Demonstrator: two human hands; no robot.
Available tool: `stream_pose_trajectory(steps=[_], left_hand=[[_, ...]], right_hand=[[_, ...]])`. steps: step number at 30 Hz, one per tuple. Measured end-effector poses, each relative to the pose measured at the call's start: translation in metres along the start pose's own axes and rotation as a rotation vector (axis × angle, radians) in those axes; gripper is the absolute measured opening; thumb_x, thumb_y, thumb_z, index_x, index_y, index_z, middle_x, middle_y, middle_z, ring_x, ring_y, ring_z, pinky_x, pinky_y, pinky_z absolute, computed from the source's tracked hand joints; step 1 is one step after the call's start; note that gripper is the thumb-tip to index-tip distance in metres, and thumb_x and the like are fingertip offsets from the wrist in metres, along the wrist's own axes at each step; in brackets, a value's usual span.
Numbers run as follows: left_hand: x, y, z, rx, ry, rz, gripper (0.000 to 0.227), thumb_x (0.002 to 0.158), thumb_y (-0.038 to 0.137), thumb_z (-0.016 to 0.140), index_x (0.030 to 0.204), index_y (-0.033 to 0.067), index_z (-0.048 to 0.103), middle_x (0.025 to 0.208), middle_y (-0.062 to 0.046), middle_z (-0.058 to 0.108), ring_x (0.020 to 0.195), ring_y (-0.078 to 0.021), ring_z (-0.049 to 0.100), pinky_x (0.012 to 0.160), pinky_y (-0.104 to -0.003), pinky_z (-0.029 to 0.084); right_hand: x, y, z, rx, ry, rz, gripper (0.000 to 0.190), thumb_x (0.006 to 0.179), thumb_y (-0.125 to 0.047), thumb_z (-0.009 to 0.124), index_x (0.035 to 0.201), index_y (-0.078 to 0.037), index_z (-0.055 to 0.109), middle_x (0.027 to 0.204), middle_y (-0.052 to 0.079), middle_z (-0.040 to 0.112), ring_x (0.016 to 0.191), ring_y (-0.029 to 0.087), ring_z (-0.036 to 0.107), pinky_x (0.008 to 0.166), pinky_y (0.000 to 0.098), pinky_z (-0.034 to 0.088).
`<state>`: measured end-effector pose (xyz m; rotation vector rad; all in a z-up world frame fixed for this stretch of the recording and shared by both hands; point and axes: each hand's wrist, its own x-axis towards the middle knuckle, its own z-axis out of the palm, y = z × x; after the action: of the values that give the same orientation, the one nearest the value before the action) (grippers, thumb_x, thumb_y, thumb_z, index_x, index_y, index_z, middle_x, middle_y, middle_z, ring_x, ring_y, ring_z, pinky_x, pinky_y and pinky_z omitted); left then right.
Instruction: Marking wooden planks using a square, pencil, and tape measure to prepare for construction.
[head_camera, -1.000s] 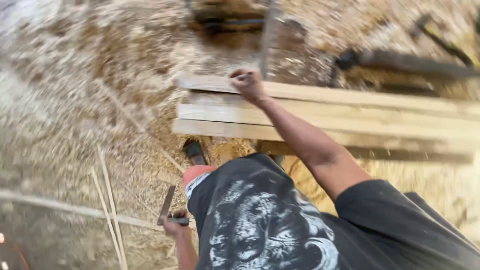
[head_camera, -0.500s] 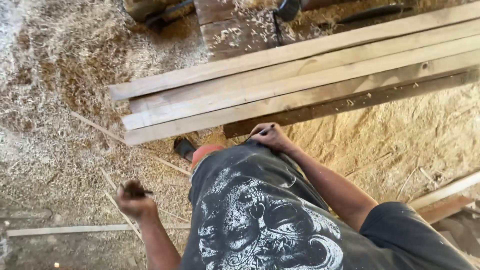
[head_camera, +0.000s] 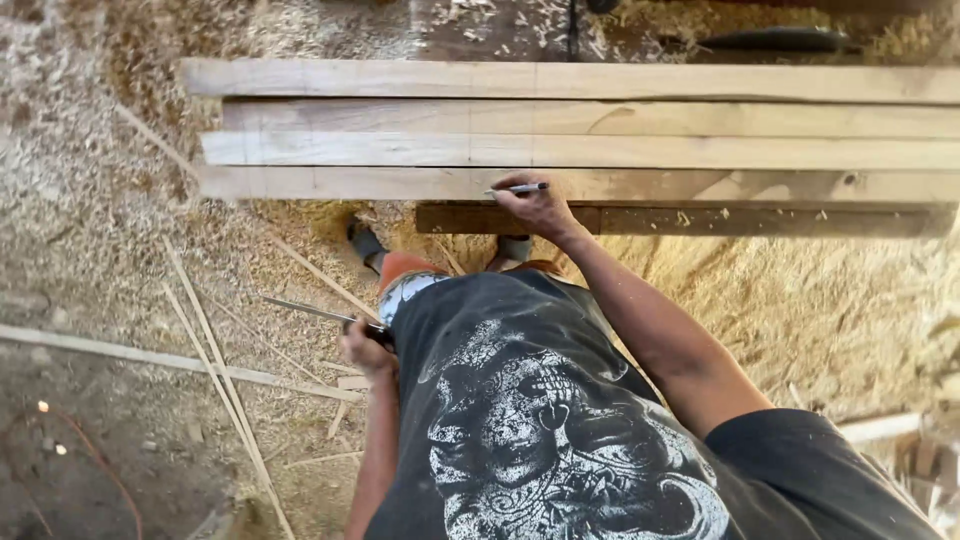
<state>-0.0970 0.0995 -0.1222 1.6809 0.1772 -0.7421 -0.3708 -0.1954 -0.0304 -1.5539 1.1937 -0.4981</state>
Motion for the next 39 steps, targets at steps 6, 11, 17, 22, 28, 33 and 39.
stream_pose_trajectory(steps=[6,11,17,22,28,33,39], left_hand=[[-0.003,-0.033,-0.030,-0.043,0.122,-0.048,0.028,0.089,0.019,0.065,0.112,0.0059,0.059,0.090,-0.002,0.059,0.077,-0.0132,0.059,0.069,-0.027,0.052],[-0.003,-0.001,-0.034,-0.135,0.147,-0.089,0.027,0.087,0.017,0.063,0.111,0.0073,0.054,0.087,-0.004,0.058,0.075,-0.0164,0.057,0.065,-0.031,0.051],[-0.007,0.014,-0.037,-0.077,0.184,-0.137,0.029,0.086,0.015,0.062,0.113,0.0070,0.054,0.092,-0.004,0.059,0.080,-0.0157,0.058,0.068,-0.030,0.052],[0.007,-0.022,-0.045,-0.145,0.180,-0.090,0.031,0.086,0.011,0.063,0.115,0.0031,0.055,0.094,-0.006,0.060,0.081,-0.0167,0.059,0.070,-0.030,0.053],[-0.001,-0.021,-0.036,-0.149,0.099,-0.133,0.033,0.085,0.011,0.063,0.114,0.0026,0.051,0.097,-0.007,0.059,0.083,-0.0184,0.059,0.072,-0.032,0.055],[-0.007,-0.003,-0.026,-0.072,0.095,-0.135,0.033,0.086,0.013,0.064,0.114,0.0027,0.050,0.098,-0.008,0.060,0.085,-0.0187,0.061,0.073,-0.032,0.056],[0.006,0.004,-0.028,-0.127,0.068,-0.113,0.036,0.084,0.012,0.063,0.117,0.0048,0.050,0.099,-0.007,0.061,0.085,-0.0197,0.063,0.071,-0.032,0.056]], right_hand=[[0.013,-0.014,0.002,-0.030,-0.112,-0.032,0.023,0.095,-0.019,0.070,0.108,-0.002,0.077,0.098,0.010,0.078,0.090,0.015,0.074,0.079,0.0288,0.062],[0.016,-0.036,0.004,-0.106,-0.143,-0.083,0.022,0.095,-0.019,0.070,0.108,-0.001,0.077,0.097,0.011,0.078,0.088,0.014,0.075,0.077,0.0283,0.062],[0.019,-0.010,0.000,-0.075,-0.131,-0.062,0.020,0.096,-0.017,0.071,0.107,-0.001,0.077,0.094,0.011,0.078,0.085,0.015,0.073,0.075,0.0284,0.061],[0.008,0.005,-0.033,-0.139,-0.079,0.023,0.019,0.095,-0.018,0.070,0.105,-0.004,0.078,0.090,0.008,0.077,0.079,0.013,0.073,0.069,0.0281,0.063],[-0.007,0.009,-0.063,-0.239,-0.001,0.046,0.019,0.093,-0.019,0.071,0.102,-0.004,0.079,0.088,0.010,0.078,0.076,0.014,0.072,0.068,0.0287,0.062],[-0.005,0.013,-0.066,-0.259,0.016,0.021,0.018,0.093,-0.019,0.072,0.100,-0.004,0.078,0.087,0.010,0.078,0.077,0.014,0.073,0.068,0.0282,0.062],[0.026,0.028,-0.061,-0.096,0.063,0.018,0.020,0.092,-0.019,0.073,0.103,-0.003,0.078,0.090,0.009,0.077,0.078,0.014,0.073,0.069,0.0279,0.062]])
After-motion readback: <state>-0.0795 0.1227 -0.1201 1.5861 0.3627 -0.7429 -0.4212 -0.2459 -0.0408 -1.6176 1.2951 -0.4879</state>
